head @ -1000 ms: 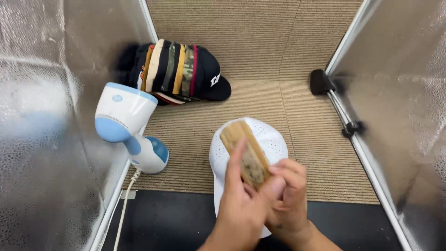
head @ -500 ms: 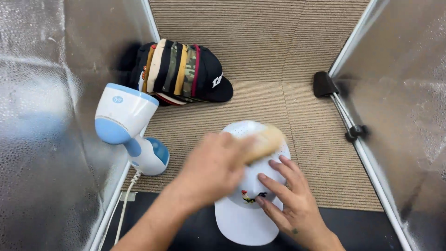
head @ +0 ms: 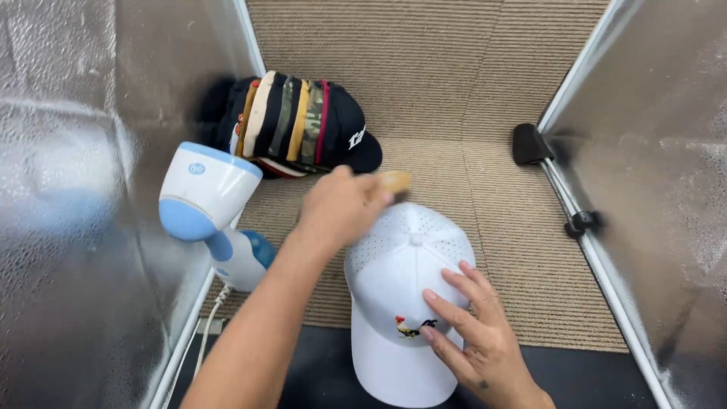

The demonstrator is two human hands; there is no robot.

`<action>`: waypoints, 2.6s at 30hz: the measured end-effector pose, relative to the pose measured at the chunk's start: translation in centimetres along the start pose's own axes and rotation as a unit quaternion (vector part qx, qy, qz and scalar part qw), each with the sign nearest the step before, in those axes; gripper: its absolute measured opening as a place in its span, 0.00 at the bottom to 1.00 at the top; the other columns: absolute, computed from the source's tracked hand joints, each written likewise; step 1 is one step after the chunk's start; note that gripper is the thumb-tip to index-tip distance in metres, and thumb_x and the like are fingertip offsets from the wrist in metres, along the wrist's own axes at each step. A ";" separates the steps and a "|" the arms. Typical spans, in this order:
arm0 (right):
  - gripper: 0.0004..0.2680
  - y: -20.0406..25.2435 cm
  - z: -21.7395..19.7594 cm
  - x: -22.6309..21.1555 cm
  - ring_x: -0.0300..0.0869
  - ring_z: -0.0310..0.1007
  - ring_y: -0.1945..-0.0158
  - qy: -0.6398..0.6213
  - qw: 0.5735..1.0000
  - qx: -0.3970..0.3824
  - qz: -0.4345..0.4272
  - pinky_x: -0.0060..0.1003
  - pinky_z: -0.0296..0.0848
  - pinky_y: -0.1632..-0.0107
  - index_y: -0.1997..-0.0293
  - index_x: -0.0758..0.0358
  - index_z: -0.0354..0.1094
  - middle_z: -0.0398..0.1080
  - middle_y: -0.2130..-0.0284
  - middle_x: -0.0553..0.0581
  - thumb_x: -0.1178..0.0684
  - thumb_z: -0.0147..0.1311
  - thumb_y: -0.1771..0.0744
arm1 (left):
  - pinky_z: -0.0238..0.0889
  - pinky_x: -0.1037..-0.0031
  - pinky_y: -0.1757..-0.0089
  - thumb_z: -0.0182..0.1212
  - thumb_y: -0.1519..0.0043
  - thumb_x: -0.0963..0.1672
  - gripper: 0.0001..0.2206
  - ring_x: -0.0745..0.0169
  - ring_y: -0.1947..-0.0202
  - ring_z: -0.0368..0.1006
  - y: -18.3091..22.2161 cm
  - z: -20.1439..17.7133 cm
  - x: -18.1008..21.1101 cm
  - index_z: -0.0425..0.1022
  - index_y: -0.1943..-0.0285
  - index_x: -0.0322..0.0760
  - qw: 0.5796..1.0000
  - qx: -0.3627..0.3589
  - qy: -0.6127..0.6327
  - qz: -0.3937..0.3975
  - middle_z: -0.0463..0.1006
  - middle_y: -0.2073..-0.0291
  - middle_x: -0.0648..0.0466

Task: Steaming and brushing a white baseball cap to clean or reshape it.

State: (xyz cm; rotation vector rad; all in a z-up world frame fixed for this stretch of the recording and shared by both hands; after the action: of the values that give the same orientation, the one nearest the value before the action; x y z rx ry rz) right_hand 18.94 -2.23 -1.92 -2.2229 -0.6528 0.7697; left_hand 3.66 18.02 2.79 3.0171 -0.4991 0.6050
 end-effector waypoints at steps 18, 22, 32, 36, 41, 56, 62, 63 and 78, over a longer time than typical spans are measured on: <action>0.17 0.1 0.1 0.5 0.66 0.57 0.27 -0.030 0.999 0.012 0.010 0.63 0.61 0.27 0.40 0.53 0.70 0.62 0.36 0.61 0.52 0.63 0.36 | 0.65 0.47 0.62 0.49 0.36 0.57 0.21 0.34 0.60 0.71 0.2 0.9 -0.2 0.79 0.40 0.56 0.989 0.122 0.045 0.069 0.71 0.62 0.39; 0.17 0.1 0.4 0.6 0.59 0.58 0.27 -0.022 1.000 0.009 0.012 0.57 0.56 0.25 0.39 0.55 0.71 0.63 0.35 0.61 0.53 0.62 0.36 | 0.63 0.55 0.64 0.61 0.37 0.52 0.16 0.44 0.61 0.66 8.0 1.2 6.9 0.77 0.42 0.54 0.918 0.159 0.087 0.352 0.68 0.63 0.48; 0.17 -0.2 0.4 0.3 0.63 0.55 0.25 -0.025 0.999 0.008 0.018 0.63 0.57 0.25 0.40 0.54 0.71 0.61 0.34 0.60 0.52 0.62 0.36 | 0.67 0.42 0.60 0.46 0.32 0.53 0.22 0.29 0.61 0.73 10.0 3.3 -6.2 0.69 0.34 0.44 0.975 0.199 0.079 -0.059 0.72 0.57 0.38; 0.18 0.2 0.2 -0.1 0.65 0.53 0.24 -0.025 0.999 0.004 0.022 0.63 0.58 0.24 0.39 0.54 0.69 0.60 0.33 0.61 0.54 0.63 0.36 | 0.71 0.54 0.69 0.48 0.31 0.51 0.21 0.46 0.63 0.70 14.9 2.6 -1.0 0.63 0.27 0.52 0.934 0.312 0.160 0.066 0.67 0.56 0.45; 0.17 0.4 0.2 0.2 0.64 0.53 0.24 -0.029 0.999 0.004 0.039 0.64 0.57 0.24 0.40 0.53 0.70 0.60 0.34 0.61 0.53 0.62 0.36 | 0.62 0.49 0.48 0.36 0.31 0.53 0.22 0.33 0.44 0.70 12.5 12.1 -9.4 0.63 0.34 0.41 0.932 0.078 0.304 -0.184 0.75 0.45 0.38; 0.15 0.9 0.3 0.3 0.65 0.54 0.24 -0.027 0.999 0.005 0.039 0.64 0.56 0.24 0.42 0.57 0.71 0.60 0.35 0.63 0.53 0.62 0.35 | 0.69 0.55 0.62 0.54 0.34 0.51 0.21 0.42 0.62 0.74 19.0 2.9 1.1 0.70 0.32 0.47 0.918 0.353 0.171 0.055 0.71 0.55 0.44; 0.17 0.6 0.1 0.1 0.62 0.55 0.24 -0.033 0.999 0.009 0.042 0.63 0.55 0.23 0.41 0.54 0.70 0.61 0.35 0.60 0.54 0.63 0.36 | 0.67 0.51 0.59 0.48 0.32 0.51 0.23 0.38 0.55 0.70 14.5 7.5 -3.6 0.62 0.27 0.47 0.921 0.317 0.224 -0.018 0.69 0.49 0.41; 0.17 0.1 0.2 0.3 0.63 0.54 0.24 -0.043 0.998 0.006 0.046 0.64 0.56 0.24 0.41 0.53 0.70 0.61 0.34 0.60 0.54 0.63 0.36 | 0.65 0.46 0.49 0.40 0.32 0.52 0.27 0.32 0.43 0.70 12.9 10.3 -7.2 0.58 0.24 0.42 0.916 0.234 0.298 -0.136 0.70 0.39 0.37; 0.16 0.2 0.1 0.1 0.65 0.55 0.24 -0.030 0.999 0.013 0.031 0.65 0.58 0.25 0.40 0.53 0.70 0.61 0.35 0.60 0.53 0.62 0.35 | 0.64 0.46 0.51 0.41 0.30 0.52 0.26 0.34 0.50 0.71 10.6 7.4 -7.3 0.67 0.32 0.30 0.936 0.294 0.189 -0.031 0.77 0.42 0.41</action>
State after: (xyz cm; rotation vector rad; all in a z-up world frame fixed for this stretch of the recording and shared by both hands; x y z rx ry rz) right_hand 18.95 -2.26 -2.20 -2.2137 -0.6012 0.8745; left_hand -3.34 9.54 -7.27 3.2712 -0.2257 1.5334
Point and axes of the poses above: each hand's wrist, its own y-axis away from the middle knuckle, its own z-axis out of the palm, x = y × z, the point moved 10 cm from there along -y, towards the middle knuckle
